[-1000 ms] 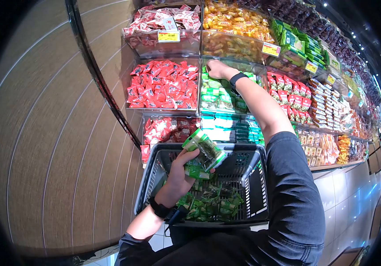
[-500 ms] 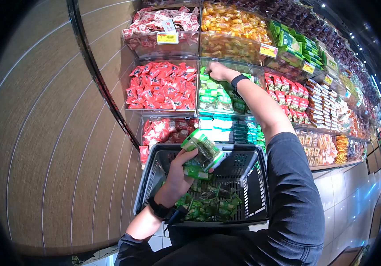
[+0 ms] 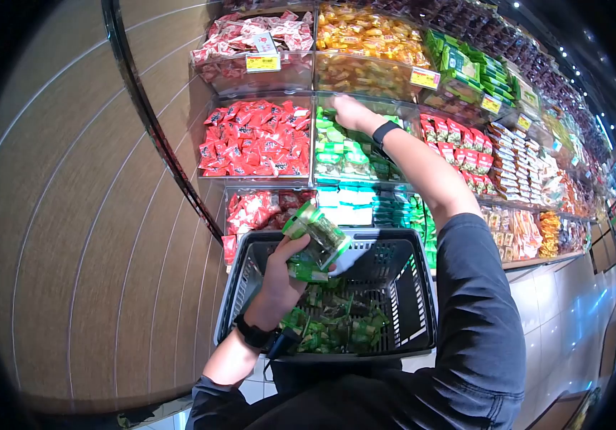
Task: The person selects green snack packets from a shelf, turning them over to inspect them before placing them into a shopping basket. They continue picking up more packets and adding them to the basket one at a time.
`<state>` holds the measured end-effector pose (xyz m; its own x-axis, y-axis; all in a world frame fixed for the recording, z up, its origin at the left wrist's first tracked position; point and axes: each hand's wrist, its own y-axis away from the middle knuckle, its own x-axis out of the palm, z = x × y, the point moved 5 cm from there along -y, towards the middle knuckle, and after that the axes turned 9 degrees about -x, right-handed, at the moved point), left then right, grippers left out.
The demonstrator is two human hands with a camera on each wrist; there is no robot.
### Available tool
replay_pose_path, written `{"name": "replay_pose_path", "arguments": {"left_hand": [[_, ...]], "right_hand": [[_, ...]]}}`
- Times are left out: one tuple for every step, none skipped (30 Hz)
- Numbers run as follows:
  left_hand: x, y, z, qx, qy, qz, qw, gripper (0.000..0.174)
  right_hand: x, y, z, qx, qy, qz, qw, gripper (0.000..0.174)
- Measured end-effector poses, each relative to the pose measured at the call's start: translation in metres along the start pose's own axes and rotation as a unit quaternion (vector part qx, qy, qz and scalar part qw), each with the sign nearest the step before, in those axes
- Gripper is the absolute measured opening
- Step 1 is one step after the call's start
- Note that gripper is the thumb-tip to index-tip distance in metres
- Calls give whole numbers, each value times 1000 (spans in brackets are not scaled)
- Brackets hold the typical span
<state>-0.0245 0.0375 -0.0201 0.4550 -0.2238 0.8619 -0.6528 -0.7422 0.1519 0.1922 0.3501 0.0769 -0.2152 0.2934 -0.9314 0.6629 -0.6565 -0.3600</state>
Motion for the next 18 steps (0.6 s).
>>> {"name": "replay_pose_path", "arguments": {"left_hand": [[1,1,-2,11,-5,-7,1000,45],[4,1,-3,24,-1,14,1000,48],[5,2,-4,18,-1,14,1000,48],[6,2,-5,27,-11,16,999,48],[6,3,-5,33,-20,17,999,49],[7,4,-5,33,-17,29,999,46],[7,6,-4,32,-11,37,999,43],[10,9,-4,28,-21,38,999,41],[15,11,-6,26,-33,43,998,38],[16,12,-6,23,-42,47,998,36],[19,12,-5,15,-43,47,998,36],[23,12,-4,9,-56,45,997,36],[26,13,-1,3,-69,43,997,37],[26,12,2,3,-85,41,995,39],[25,11,4,-4,-88,42,995,39],[24,10,6,-10,-117,43,992,40],[22,8,8,-14,-147,45,988,41],[20,6,10,-18,-150,46,987,41]], "right_hand": [[-16,3,9,-61,12,-111,992,43],[-41,8,29,-32,-20,-151,988,40],[-58,16,40,-40,-22,-176,983,34],[-68,26,51,33,-120,-153,980,27],[-78,42,67,107,-218,-127,962,21],[-87,59,95,101,-314,-79,941,17],[-89,78,123,89,-412,-8,907,17],[-100,100,167,147,-488,65,858,20],[-99,121,194,197,-529,124,816,21],[-99,138,215,191,-483,149,842,19],[-94,156,228,134,-492,114,853,16],[-98,169,244,172,-499,107,843,16],[-101,177,257,210,-505,99,831,18],[-99,182,259,211,-489,58,844,22],[-99,187,260,216,-490,53,843,22],[-99,192,263,236,-525,38,816,20],[-99,197,264,255,-559,21,789,20],[-95,204,260,241,-559,10,794,15]]}}
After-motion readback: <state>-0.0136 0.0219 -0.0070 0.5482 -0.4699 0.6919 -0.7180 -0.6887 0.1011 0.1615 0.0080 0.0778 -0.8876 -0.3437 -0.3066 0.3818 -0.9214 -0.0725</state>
